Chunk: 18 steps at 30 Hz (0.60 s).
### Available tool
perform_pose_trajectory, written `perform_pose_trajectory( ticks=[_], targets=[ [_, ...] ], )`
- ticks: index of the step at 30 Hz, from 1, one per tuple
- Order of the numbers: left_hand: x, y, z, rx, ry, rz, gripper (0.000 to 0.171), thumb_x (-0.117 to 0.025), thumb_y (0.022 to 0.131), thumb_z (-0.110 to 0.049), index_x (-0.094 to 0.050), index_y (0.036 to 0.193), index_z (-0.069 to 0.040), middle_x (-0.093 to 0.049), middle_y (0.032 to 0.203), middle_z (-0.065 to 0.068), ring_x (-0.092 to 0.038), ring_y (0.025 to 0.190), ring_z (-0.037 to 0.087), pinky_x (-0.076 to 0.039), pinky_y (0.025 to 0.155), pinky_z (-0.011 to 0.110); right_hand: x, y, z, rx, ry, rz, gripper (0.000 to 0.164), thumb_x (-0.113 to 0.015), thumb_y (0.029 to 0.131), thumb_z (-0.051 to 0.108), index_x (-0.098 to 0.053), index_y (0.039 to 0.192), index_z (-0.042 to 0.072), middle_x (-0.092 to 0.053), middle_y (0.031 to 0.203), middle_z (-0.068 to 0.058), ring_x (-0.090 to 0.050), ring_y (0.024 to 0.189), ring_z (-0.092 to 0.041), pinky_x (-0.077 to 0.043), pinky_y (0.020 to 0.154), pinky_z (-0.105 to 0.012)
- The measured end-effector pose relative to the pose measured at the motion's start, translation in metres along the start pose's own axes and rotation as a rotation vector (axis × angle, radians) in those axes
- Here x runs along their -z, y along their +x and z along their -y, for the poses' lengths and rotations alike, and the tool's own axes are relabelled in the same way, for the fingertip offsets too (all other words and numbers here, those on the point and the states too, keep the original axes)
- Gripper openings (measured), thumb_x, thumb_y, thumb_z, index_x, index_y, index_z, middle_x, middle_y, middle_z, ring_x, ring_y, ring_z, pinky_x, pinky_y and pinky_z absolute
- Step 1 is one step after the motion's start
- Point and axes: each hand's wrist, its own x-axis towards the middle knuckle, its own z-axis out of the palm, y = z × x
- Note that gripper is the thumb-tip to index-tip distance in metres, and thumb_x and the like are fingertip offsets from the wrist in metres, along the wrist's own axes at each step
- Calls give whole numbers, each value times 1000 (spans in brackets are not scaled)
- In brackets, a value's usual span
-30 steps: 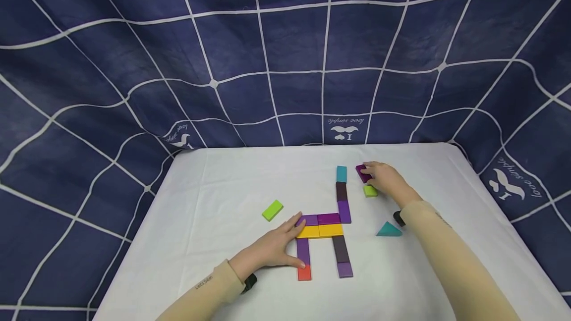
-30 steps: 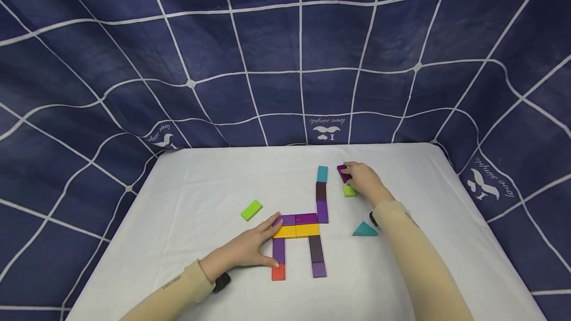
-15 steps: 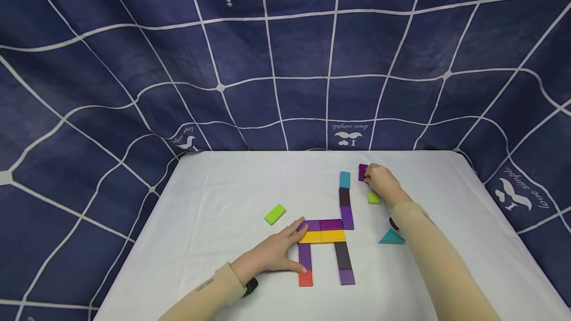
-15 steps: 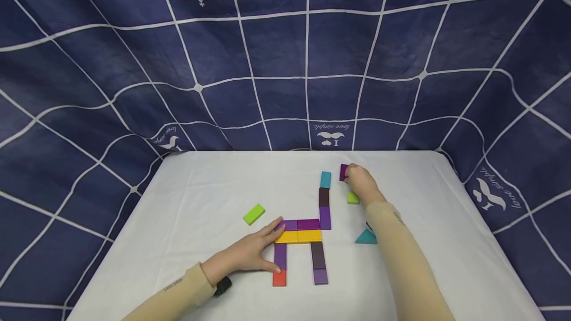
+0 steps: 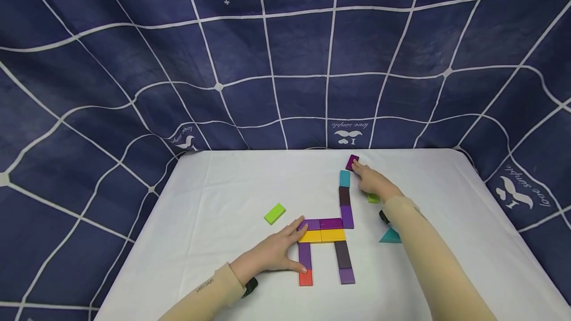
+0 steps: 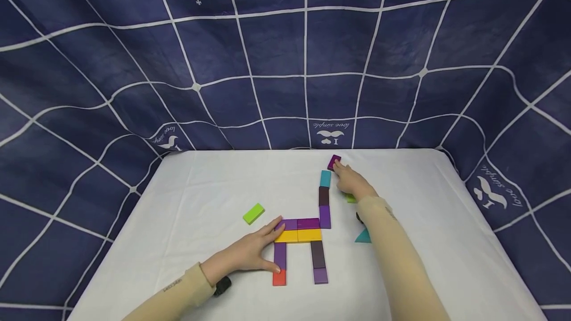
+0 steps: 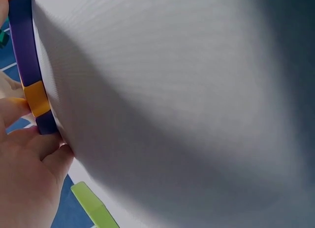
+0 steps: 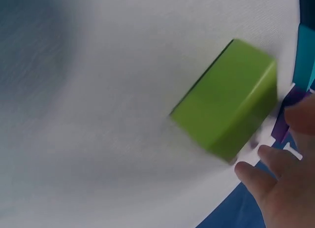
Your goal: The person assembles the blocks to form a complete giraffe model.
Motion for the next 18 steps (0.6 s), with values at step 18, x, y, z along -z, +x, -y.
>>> perform_pose_trajectory(
  ticks=[18],
  targets=[
    [1,-1,-2,3,-8,-4,108,-73,75,-66,-24,157,-16,-9,167,4,-26,150,28,-36,116,46,-6,6,4,39,-45,-53,66,-38,90,2,-31,155,10,-21,163,-14,-19,149,-43,-16,121,-57]
  ],
)
